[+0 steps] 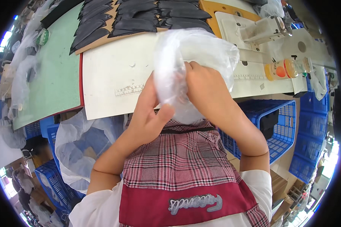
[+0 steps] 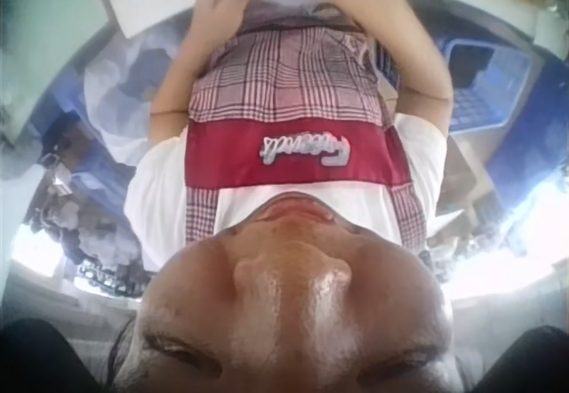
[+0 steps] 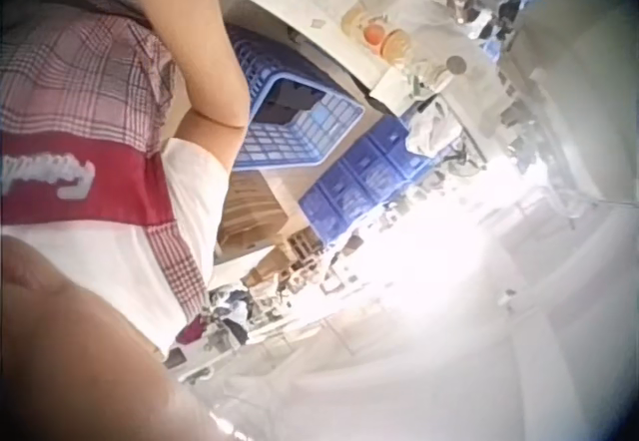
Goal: The person applies liquid adhesive from a plastic bottle to the edges of black semi-circular fabric pieces. They pick up each piece, apply the liquid along the curved edge, and place it back on a stack. The person also handles a plastic bag containing additional pieces.
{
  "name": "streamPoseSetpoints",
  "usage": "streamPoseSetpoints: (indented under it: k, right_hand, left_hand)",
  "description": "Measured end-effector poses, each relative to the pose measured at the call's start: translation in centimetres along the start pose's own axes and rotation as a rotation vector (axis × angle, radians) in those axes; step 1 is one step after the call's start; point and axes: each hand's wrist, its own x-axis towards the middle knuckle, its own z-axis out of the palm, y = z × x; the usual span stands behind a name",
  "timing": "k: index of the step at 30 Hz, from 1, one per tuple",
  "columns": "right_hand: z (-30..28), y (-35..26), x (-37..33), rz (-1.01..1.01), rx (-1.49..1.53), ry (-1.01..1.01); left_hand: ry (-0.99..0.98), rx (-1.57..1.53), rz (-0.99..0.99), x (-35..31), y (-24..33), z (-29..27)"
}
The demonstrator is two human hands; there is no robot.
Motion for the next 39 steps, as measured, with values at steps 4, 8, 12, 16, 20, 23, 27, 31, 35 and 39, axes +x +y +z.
streamPoseSetpoints:
  k: [4,8,12,16,20,23,27,31,35,39]
  right_hand:
    - [2.0,1.2,0.1,0.068,-0.027,-0.02]
    - [3.7,3.9,-0.8,0.133,0.149,-0.073]
    - [2.0,4.8,-0.7,0.347,0.67,0.025]
    - [0.3,4.6,-2.4,0.409,0.965,0.069]
    - [0.1,4.6,-3.1,0.369,0.959,0.098]
    - [0.1,4.7,-3.1,0.39,0.884,0.078]
    - [0.0,4.7,-3.2,0.399,0.828,0.052]
    - [-0.1,4.7,-3.1,0.408,0.825,0.019]
    - [-0.5,4.6,-3.1,0.45,0.859,-0.052]
    - [-0.6,4.2,-3.1,0.499,0.905,-0.107]
  left_hand:
    - [-0.033,0.185,0.028,1.0,-1.3,-3.9]
    - [0.08,0.438,-0.222,1.2,-3.2,-4.2]
    - [-0.026,0.09,-0.238,1.2,-4.4,0.4]
    - [-0.059,-0.215,-0.31,1.8,-3.5,3.2]
    - [-0.075,-0.188,-0.317,1.9,-3.3,3.5]
    - [-0.059,-0.167,-0.304,1.9,-3.6,3.7]
    - [-0.093,-0.182,-0.327,2.0,-3.2,3.5]
    - [-0.056,-0.182,-0.286,1.8,-4.1,3.8]
    - [-0.065,-0.241,-0.334,1.9,-3.9,3.7]
    - [-0.086,-0.317,-0.39,1.9,-3.8,3.5]
